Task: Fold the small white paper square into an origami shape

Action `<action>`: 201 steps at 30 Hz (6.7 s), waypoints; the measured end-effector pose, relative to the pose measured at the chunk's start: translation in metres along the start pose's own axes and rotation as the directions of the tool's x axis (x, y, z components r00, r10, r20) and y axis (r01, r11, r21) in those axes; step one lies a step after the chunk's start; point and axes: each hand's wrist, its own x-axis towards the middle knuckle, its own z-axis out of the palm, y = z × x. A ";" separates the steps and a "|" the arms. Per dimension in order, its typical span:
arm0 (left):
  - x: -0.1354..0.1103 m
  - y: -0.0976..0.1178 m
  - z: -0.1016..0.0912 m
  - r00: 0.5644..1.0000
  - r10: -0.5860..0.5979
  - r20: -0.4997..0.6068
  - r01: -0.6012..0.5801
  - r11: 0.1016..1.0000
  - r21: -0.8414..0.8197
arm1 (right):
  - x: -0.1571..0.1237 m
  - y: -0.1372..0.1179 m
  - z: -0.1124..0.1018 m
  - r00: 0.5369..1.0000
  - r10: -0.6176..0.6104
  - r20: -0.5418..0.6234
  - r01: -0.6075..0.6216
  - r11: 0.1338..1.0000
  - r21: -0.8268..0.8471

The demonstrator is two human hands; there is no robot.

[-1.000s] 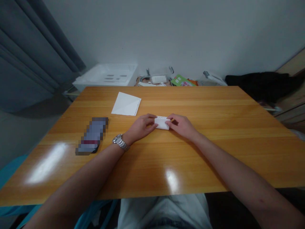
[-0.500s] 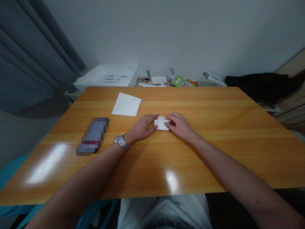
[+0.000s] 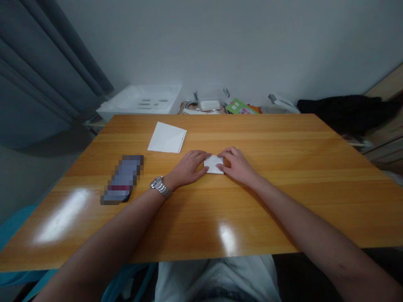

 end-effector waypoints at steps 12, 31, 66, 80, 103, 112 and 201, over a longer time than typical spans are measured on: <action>-0.001 -0.008 0.007 0.994 -0.062 -0.090 0.059 0.997 -0.040 | -0.001 -0.001 0.000 0.998 -0.047 0.032 0.046 0.999 0.025; 0.000 -0.004 0.005 0.995 -0.083 -0.058 0.081 0.996 -0.041 | -0.001 -0.003 0.001 0.998 -0.030 0.052 0.031 0.999 -0.009; 0.004 0.018 0.006 0.906 -0.404 -0.128 0.201 0.677 -0.708 | 0.001 -0.015 0.005 0.963 0.268 0.002 -0.184 0.659 0.730; 0.002 0.015 0.009 0.931 -0.321 -0.174 0.157 0.782 -0.603 | -0.002 -0.019 -0.001 0.988 0.150 0.044 -0.143 0.745 0.652; 0.002 0.016 0.002 0.904 -0.390 -0.175 0.220 0.776 -0.592 | -0.001 -0.016 -0.004 0.990 0.139 -0.026 -0.087 0.746 0.660; 0.001 0.015 0.000 0.930 -0.302 -0.212 0.151 0.836 -0.528 | -0.004 -0.017 -0.005 0.999 -0.009 -0.044 0.029 0.878 0.478; 0.002 0.035 0.002 0.929 -0.356 -0.102 0.218 0.750 -0.624 | -0.005 -0.042 -0.011 0.980 0.200 -0.022 -0.140 0.755 0.640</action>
